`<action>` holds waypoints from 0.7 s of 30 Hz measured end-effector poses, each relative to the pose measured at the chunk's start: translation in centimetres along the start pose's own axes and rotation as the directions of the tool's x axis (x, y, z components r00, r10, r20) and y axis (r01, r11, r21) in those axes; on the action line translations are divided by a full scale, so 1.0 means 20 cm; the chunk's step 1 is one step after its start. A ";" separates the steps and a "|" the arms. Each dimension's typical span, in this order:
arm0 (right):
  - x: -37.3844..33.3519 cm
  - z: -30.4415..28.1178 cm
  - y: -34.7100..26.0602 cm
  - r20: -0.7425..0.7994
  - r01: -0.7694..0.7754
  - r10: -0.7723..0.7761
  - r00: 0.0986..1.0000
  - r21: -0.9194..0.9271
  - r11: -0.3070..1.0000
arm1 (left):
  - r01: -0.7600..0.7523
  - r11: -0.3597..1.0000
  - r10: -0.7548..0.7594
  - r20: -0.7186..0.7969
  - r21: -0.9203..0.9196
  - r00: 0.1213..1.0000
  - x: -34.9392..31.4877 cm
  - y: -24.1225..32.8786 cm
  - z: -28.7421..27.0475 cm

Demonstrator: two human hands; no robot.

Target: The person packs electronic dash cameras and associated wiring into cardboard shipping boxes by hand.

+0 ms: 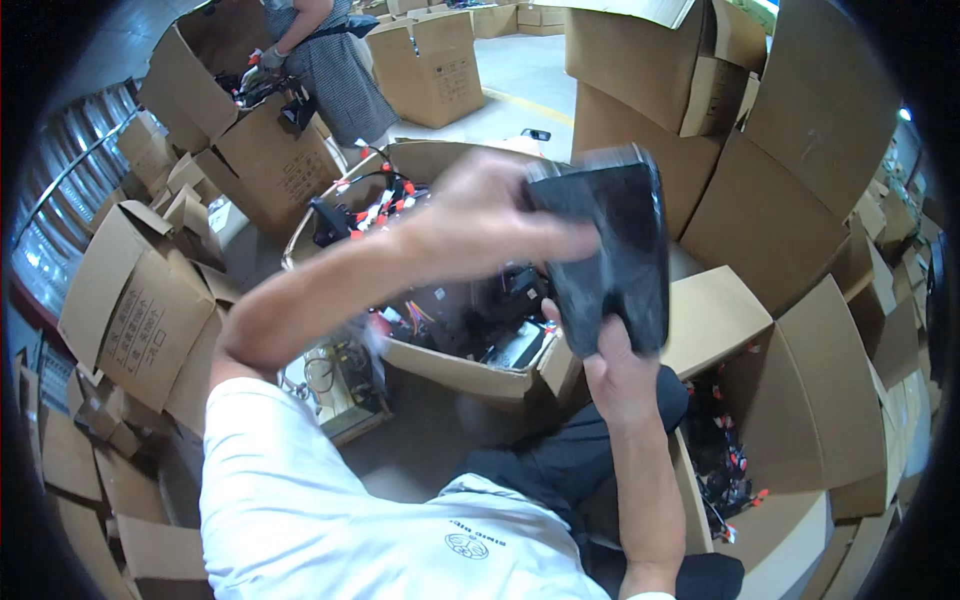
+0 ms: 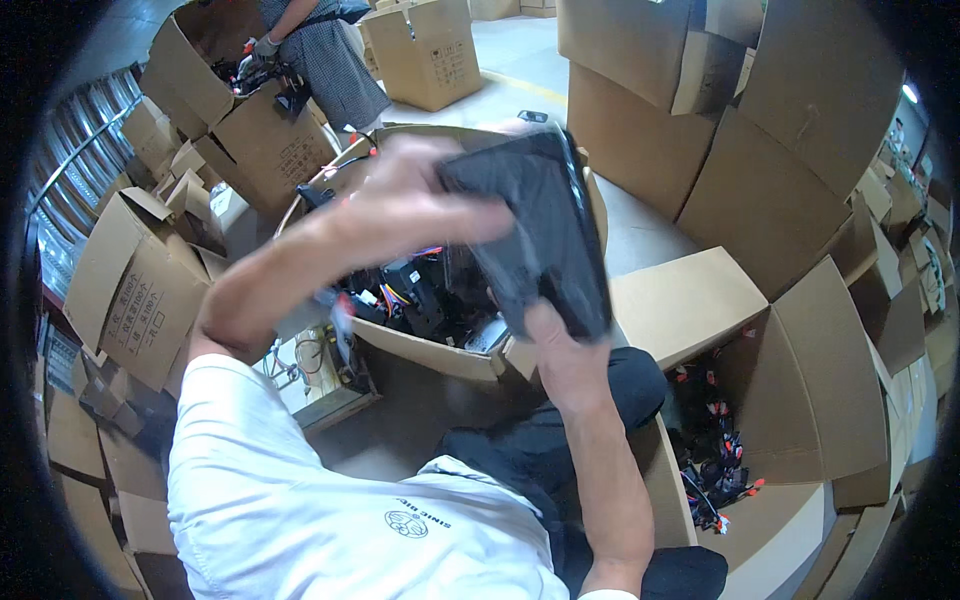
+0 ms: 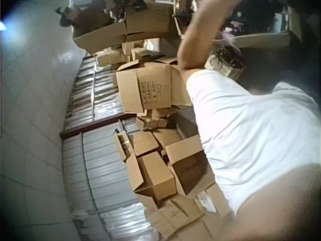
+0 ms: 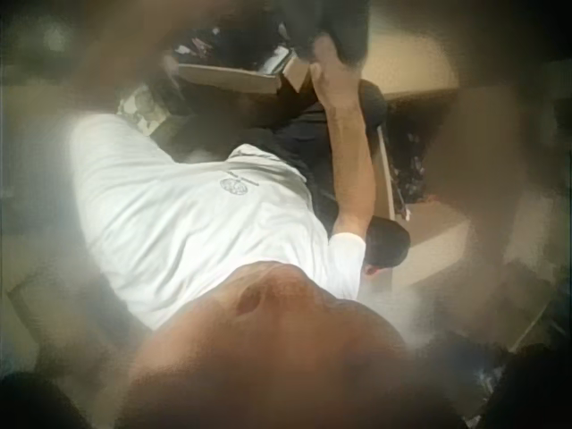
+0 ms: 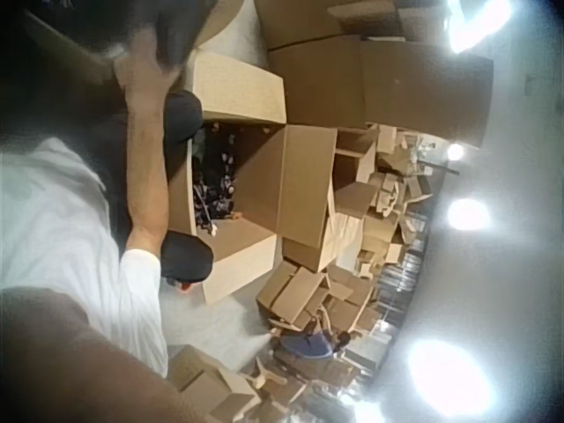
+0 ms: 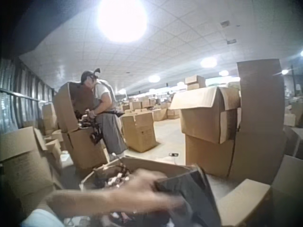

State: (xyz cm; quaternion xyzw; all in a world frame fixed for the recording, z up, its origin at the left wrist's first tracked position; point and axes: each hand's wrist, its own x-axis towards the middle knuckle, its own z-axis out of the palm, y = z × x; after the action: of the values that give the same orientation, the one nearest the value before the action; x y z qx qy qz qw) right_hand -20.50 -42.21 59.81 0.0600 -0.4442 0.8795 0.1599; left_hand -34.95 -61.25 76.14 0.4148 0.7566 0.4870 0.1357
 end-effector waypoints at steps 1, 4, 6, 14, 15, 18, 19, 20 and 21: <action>-0.05 0.02 -0.04 -0.111 0.110 -0.106 0.988 0.030 0.993 | 0.088 0.958 -0.051 0.138 -0.273 0.989 0.03 -0.01 0.09; -0.25 -0.09 -0.18 -0.268 -0.031 -0.005 0.963 -0.133 0.991 | -0.054 0.991 0.077 0.194 -0.122 0.978 0.10 -0.43 -0.21; -0.41 -0.31 -0.23 -0.413 -0.043 -0.018 0.910 -0.139 0.989 | -0.061 0.883 0.097 -0.055 0.466 0.994 0.11 -0.89 -0.72; -0.76 -0.99 -0.33 -0.668 0.178 -0.119 0.734 0.020 0.984 | 0.246 -0.469 0.082 -0.236 0.848 0.968 -0.73 -2.22 -1.95; -0.76 -0.90 -0.35 -0.713 0.180 -0.183 0.677 -0.080 0.980 | 0.292 -0.356 -0.181 -0.372 0.888 0.911 -0.58 -2.42 -1.69; -0.82 -0.89 -0.34 -0.743 0.134 -0.180 0.644 -0.122 0.983 | 0.468 -0.156 -0.224 -0.492 0.870 0.841 -0.36 -2.41 -1.69; -0.81 -0.91 -0.32 -0.733 0.140 -0.160 0.661 -0.090 0.986 | 0.654 -0.050 -0.208 -0.649 0.754 0.732 -0.38 -2.28 -1.81; -0.83 -0.87 -0.35 -0.746 0.122 -0.170 0.644 -0.118 0.985 | 0.695 0.121 -0.032 -0.697 0.708 0.716 -0.30 -2.24 -1.78; -0.82 -0.85 -0.36 -0.742 0.113 -0.160 0.652 -0.114 0.987 | 0.795 0.322 0.042 -0.847 0.514 0.530 -0.21 -2.07 -1.89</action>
State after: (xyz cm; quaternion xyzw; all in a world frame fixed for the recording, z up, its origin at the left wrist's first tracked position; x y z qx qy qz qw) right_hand -2.01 -28.34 51.07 -0.2778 -0.3586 0.7986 0.3955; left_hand -75.85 -95.56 58.62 -0.0363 0.9512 0.0835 -0.2949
